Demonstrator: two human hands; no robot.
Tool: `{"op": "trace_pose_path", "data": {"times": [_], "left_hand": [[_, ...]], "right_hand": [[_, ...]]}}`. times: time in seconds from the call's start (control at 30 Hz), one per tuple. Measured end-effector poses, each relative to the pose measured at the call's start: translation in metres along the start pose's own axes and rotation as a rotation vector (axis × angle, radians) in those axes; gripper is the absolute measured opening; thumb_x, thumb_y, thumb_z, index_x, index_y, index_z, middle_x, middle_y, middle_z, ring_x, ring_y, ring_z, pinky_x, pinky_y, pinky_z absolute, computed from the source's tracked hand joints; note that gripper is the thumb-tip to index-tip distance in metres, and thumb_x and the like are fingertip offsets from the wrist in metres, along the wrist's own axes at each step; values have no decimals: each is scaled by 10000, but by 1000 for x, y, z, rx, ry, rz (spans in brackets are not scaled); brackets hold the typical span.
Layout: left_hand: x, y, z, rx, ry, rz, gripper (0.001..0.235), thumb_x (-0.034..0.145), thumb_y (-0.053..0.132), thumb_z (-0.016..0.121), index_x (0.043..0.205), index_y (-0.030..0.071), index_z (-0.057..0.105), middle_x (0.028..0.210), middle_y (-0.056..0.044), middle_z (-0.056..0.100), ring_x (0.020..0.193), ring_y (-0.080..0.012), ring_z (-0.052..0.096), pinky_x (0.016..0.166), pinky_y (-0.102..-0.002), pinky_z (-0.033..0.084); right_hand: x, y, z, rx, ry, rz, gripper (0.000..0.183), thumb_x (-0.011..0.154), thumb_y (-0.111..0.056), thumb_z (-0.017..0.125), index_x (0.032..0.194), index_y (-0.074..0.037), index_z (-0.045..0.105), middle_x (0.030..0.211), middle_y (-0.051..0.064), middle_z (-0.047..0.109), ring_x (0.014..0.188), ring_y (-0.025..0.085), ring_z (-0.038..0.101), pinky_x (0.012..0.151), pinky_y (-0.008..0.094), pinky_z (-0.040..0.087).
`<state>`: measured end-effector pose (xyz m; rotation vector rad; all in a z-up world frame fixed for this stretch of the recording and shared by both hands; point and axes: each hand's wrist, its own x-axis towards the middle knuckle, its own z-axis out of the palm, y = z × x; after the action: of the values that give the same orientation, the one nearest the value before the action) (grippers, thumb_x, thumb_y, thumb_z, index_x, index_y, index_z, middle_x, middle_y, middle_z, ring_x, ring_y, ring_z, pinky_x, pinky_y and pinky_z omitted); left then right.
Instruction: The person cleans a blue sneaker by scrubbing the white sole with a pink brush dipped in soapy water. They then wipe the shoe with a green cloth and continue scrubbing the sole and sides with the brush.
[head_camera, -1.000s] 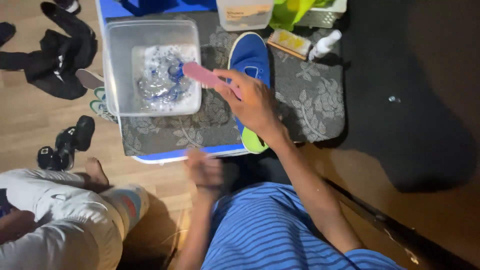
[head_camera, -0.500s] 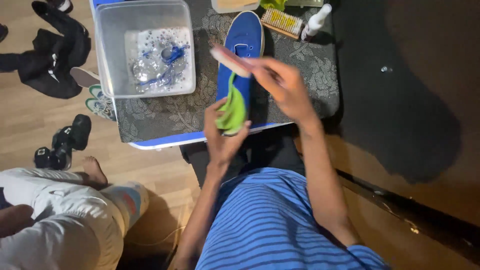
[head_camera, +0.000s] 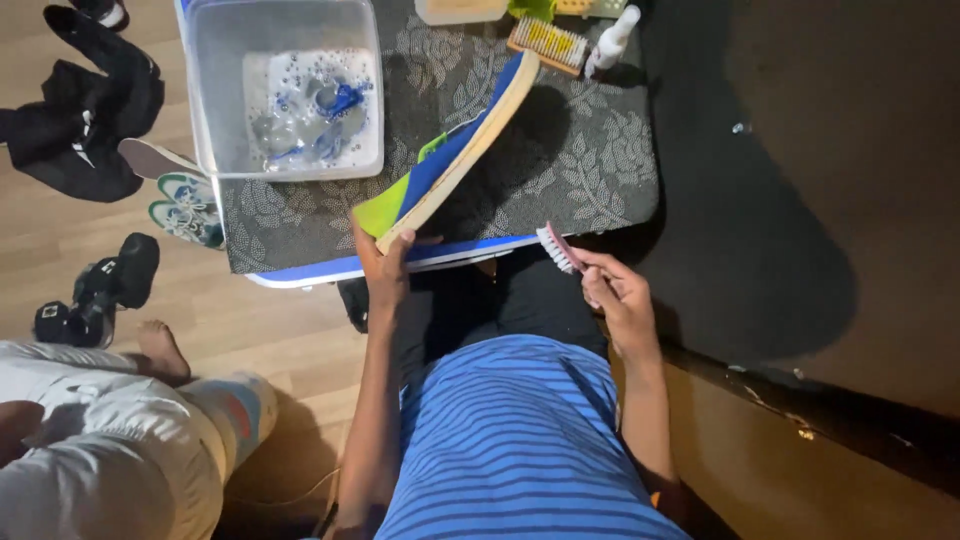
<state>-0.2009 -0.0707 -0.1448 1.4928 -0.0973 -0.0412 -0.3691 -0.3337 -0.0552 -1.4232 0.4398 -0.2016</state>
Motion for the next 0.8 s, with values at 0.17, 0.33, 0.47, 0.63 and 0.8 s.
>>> {"op": "trace_pose_path", "data": {"times": [0.17, 0.33, 0.47, 0.63, 0.8], "left_hand": [[6, 57, 16, 194, 106, 117, 722, 883, 349, 732, 1451, 166, 326, 1256, -176, 504, 1188, -314, 539, 1097, -513, 409], [-9, 65, 33, 566, 289, 226, 613, 967, 360, 691, 1444, 164, 360, 1311, -202, 565, 1157, -419, 646, 950, -551, 539], [-9, 76, 32, 827, 252, 338, 350, 972, 327, 680, 1288, 191, 618, 1435, -203, 435, 1329, -454, 461, 1093, -576, 390], [-4, 81, 33, 900, 219, 458, 318, 1051, 324, 551, 1330, 182, 608, 1567, -186, 340, 1469, -423, 370, 1162, -552, 336], [12, 83, 42, 1014, 183, 509, 329, 921, 138, 622, 1238, 224, 648, 1348, -53, 574, 1352, -274, 527, 1159, -590, 200]], "right_hand": [[18, -19, -7, -58, -36, -52, 350, 1021, -194, 623, 1246, 69, 670, 713, 70, 544, 625, 83, 447, 580, 214, 387], [32, -34, -4, -93, -48, -77, 350, 1025, -200, 621, 1250, 63, 672, 724, 47, 547, 625, 71, 444, 580, 207, 388], [35, -31, 2, -112, -38, -65, 324, 1021, -160, 617, 1253, 58, 679, 728, 46, 549, 625, 67, 457, 580, 210, 401], [30, -47, 15, -133, -28, 1, 320, 1010, -161, 637, 1253, 41, 691, 735, 47, 572, 627, 64, 468, 581, 204, 393], [48, -56, 15, -178, -28, 9, 315, 1007, -191, 650, 1246, 7, 706, 765, 39, 600, 678, 45, 484, 625, 193, 409]]}}
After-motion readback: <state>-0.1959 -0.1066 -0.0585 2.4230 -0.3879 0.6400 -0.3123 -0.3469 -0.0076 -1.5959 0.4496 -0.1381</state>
